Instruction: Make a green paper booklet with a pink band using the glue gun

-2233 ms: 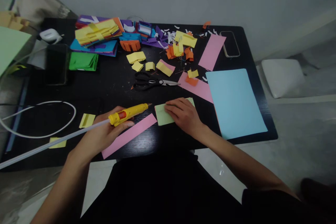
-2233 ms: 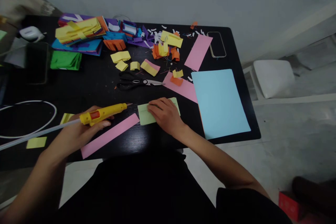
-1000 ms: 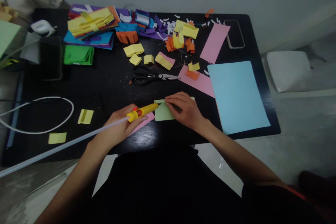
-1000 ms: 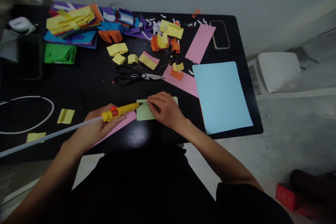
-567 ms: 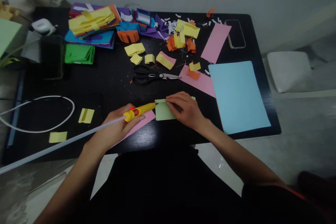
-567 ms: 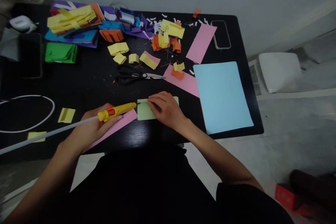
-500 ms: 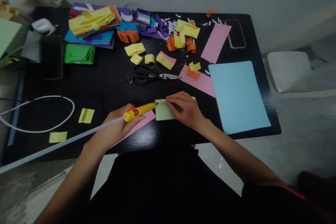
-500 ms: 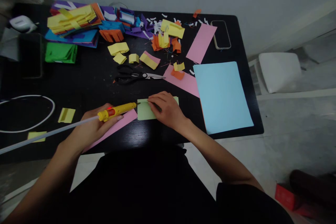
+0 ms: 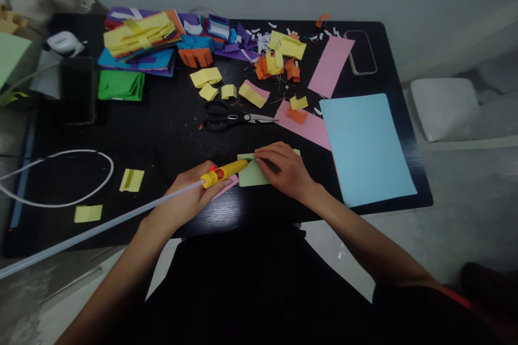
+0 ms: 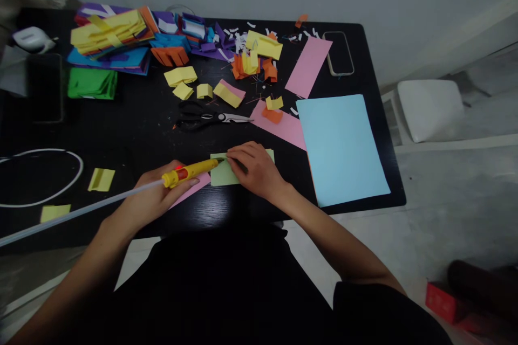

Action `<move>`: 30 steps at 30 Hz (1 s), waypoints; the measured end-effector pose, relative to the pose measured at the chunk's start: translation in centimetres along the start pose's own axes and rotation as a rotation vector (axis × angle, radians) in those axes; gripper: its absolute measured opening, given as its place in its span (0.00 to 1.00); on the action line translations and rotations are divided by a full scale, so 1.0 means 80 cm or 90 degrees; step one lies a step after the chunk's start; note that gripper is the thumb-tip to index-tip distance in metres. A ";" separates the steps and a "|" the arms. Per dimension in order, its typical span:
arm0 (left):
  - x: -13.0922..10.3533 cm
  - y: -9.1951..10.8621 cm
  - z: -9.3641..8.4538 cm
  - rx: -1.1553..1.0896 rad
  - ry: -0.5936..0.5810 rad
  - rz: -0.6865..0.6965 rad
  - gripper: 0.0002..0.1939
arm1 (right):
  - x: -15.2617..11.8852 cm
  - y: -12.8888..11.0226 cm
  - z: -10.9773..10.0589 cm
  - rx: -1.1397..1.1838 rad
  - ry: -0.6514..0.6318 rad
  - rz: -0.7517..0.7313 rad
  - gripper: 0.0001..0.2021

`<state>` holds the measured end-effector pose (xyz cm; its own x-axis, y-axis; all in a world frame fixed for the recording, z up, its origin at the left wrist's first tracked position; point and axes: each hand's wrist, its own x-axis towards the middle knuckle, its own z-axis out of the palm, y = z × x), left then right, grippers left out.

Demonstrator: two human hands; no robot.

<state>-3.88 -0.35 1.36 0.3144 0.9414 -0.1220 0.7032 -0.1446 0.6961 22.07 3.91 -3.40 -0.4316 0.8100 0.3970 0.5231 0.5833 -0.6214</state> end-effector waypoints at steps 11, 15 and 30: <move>-0.016 -0.015 -0.017 0.015 -0.017 -0.058 0.19 | 0.001 0.000 0.000 0.006 0.003 -0.003 0.08; -0.017 -0.013 -0.019 0.017 -0.010 -0.054 0.17 | 0.000 0.001 0.000 0.002 -0.009 -0.002 0.08; -0.029 -0.028 -0.019 -0.034 0.092 -0.049 0.11 | -0.008 -0.019 -0.008 -0.117 -0.164 -0.086 0.17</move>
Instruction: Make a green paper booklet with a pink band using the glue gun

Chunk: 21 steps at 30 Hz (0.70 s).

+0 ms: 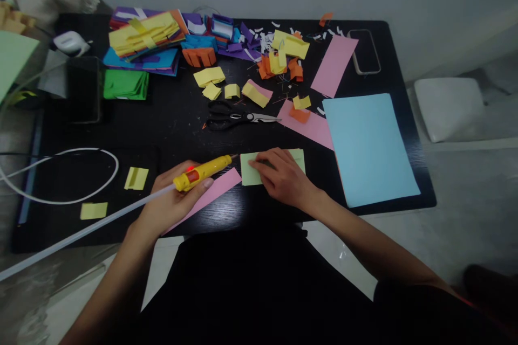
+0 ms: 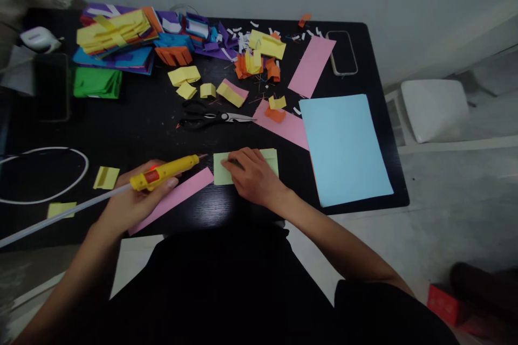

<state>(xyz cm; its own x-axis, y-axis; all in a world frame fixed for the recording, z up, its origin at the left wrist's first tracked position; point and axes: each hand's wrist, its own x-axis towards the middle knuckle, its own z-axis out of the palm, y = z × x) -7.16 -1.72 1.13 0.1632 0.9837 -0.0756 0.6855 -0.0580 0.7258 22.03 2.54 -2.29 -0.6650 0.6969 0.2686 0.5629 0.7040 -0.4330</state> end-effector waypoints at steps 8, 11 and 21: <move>0.058 0.031 0.061 0.073 0.108 -0.026 0.10 | 0.001 -0.012 0.009 -0.064 0.008 0.023 0.21; 0.072 0.034 0.080 0.102 0.111 -0.032 0.12 | 0.000 -0.013 0.011 -0.066 0.018 0.028 0.20; 0.074 0.036 0.083 0.097 0.106 -0.038 0.13 | -0.050 0.012 -0.021 -0.123 0.111 0.119 0.12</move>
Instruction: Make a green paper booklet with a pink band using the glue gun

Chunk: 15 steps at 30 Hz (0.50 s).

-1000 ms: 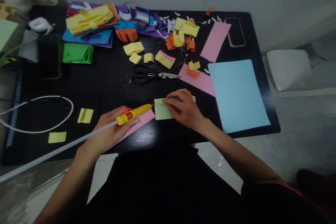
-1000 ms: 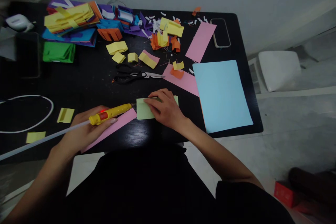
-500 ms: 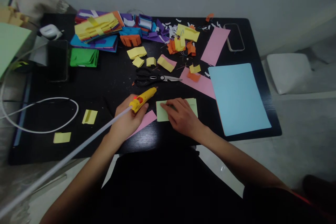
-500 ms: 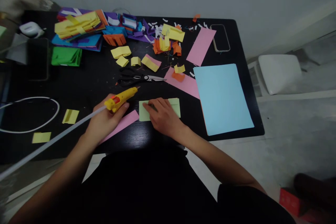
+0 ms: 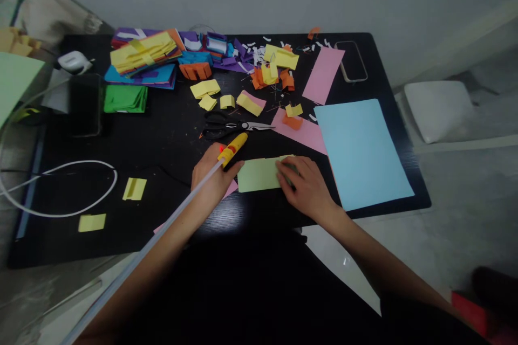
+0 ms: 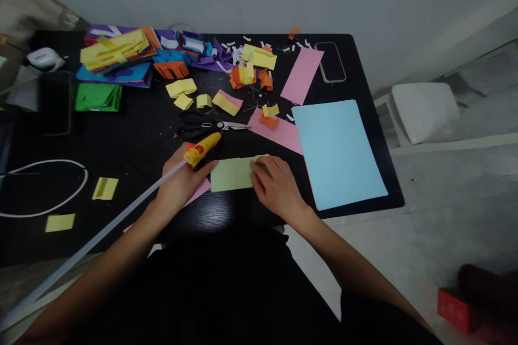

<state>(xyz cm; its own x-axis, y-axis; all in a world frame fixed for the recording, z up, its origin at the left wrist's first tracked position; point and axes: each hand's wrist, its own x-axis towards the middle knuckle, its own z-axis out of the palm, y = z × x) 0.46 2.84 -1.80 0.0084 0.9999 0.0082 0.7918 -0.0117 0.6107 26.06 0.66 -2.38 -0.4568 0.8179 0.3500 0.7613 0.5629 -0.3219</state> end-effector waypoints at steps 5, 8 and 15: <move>-0.001 0.000 0.001 0.008 0.006 -0.005 0.15 | -0.013 0.009 0.001 0.006 0.026 0.000 0.14; -0.001 -0.002 -0.001 0.000 0.016 -0.010 0.16 | -0.018 0.007 0.004 0.020 0.035 0.004 0.16; -0.015 -0.014 -0.043 -0.033 0.034 -0.028 0.13 | 0.003 -0.010 -0.007 -0.008 0.043 0.017 0.10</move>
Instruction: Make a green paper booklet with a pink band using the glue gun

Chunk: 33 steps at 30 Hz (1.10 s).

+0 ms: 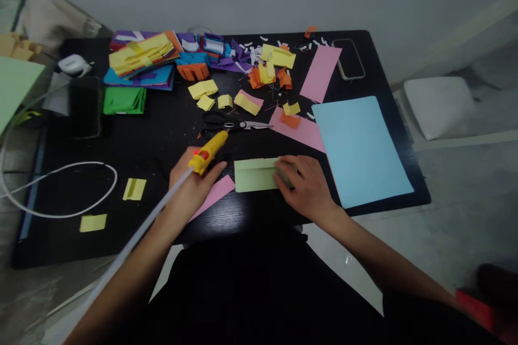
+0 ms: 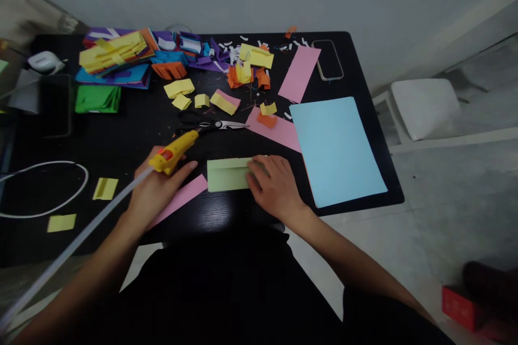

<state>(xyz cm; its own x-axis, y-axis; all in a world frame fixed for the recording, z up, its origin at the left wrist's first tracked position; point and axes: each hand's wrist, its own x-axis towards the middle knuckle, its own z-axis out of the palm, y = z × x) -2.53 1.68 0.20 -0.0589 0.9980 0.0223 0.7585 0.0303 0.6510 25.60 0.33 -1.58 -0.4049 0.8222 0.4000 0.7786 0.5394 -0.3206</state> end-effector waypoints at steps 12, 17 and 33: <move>-0.037 -0.023 -0.061 -0.043 -0.142 0.052 0.12 | 0.062 0.001 0.021 0.242 -0.145 -0.074 0.12; -0.040 -0.019 -0.053 -0.022 -0.192 0.123 0.11 | 0.059 0.000 0.023 0.252 -0.130 -0.048 0.11; -0.032 -0.016 -0.032 0.015 -0.226 0.112 0.16 | 0.054 0.000 0.033 0.291 -0.094 -0.011 0.09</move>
<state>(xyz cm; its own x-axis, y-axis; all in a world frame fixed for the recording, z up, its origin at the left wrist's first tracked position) -5.02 -1.03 1.22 0.2985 0.9449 -0.1348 0.7520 -0.1458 0.6428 22.55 4.34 -2.12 -0.5053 0.8118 0.2925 0.4939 0.5501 -0.6734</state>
